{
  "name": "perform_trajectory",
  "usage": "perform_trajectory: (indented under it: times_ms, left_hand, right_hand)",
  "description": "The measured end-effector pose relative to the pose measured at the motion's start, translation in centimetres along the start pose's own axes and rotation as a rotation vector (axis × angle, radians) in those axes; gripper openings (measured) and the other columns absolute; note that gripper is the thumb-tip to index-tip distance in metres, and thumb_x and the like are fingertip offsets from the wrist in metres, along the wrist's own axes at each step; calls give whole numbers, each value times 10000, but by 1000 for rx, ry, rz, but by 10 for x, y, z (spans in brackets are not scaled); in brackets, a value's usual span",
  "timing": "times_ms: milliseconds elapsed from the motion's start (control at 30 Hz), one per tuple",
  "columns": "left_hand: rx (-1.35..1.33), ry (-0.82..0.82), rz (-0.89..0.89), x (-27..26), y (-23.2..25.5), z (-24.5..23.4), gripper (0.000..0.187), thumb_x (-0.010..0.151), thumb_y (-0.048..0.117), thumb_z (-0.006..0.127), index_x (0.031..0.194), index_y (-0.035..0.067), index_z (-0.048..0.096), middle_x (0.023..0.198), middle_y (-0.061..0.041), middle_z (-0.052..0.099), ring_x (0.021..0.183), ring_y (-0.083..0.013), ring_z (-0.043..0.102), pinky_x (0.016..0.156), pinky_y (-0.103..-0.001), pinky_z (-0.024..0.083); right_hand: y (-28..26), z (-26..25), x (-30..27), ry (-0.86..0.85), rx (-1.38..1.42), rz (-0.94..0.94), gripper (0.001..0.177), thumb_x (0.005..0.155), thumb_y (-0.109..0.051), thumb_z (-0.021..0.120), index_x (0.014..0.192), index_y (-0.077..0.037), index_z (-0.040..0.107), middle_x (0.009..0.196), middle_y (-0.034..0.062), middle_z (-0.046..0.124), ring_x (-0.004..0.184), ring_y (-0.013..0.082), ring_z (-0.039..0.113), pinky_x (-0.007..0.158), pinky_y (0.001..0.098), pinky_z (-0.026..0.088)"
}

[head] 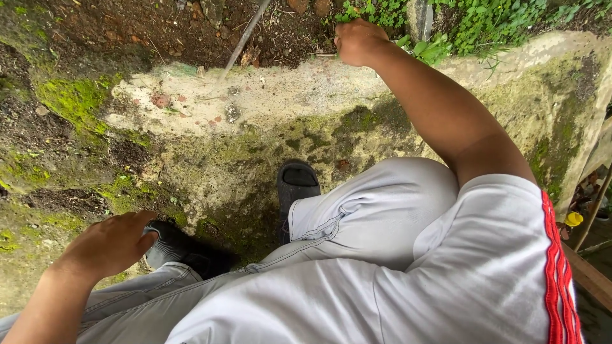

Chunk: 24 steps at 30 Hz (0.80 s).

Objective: The person is manually pulling small weeds and sprouts from a mossy concrete surface.

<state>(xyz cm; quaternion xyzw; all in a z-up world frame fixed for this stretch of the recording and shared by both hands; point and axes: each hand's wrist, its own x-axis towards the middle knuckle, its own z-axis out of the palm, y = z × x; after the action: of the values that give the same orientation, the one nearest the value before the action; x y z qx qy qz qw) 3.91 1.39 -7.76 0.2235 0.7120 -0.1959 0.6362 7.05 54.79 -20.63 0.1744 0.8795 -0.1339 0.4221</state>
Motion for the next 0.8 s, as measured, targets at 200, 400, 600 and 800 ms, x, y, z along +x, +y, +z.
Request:
perform_trajectory:
  times_ms: [200,400,600,800]
  left_hand:
    - [33,26,24,8,-6,7,561,1019,484,420,1537,288,334,1443,-75,607,1332,-295,633,1086,-500,548]
    - [-3,30,21,6,-4,4,579,1020,482,426,1551,275,327,1520,-57,532,1409,-282,562,1161,-501,504]
    - [-2,43,22,8,-6,4,576,1016,478,444,1546,275,341,1542,-55,504,1422,-283,544,1172,-486,486]
    - [50,80,58,2,-8,11,486,1029,469,407,1464,252,407,1282,-51,720,1220,-250,712,1047,-496,578]
  right_hand:
    - [-2,15,13,56,15,-1,728,1158,-599,151,675,-139,441,584,32,409,540,230,471,563,421,439]
    - [-21,20,21,20,-10,131,806,1078,-766,153,635,-166,457,564,-21,398,510,179,457,559,385,443]
    - [-34,19,33,20,-24,130,375,994,-136,565,1345,-8,539,1360,146,593,1247,301,548,935,439,528]
    - [-30,15,29,-14,20,88,216,958,53,539,1166,72,592,1076,185,655,999,300,661,886,378,580]
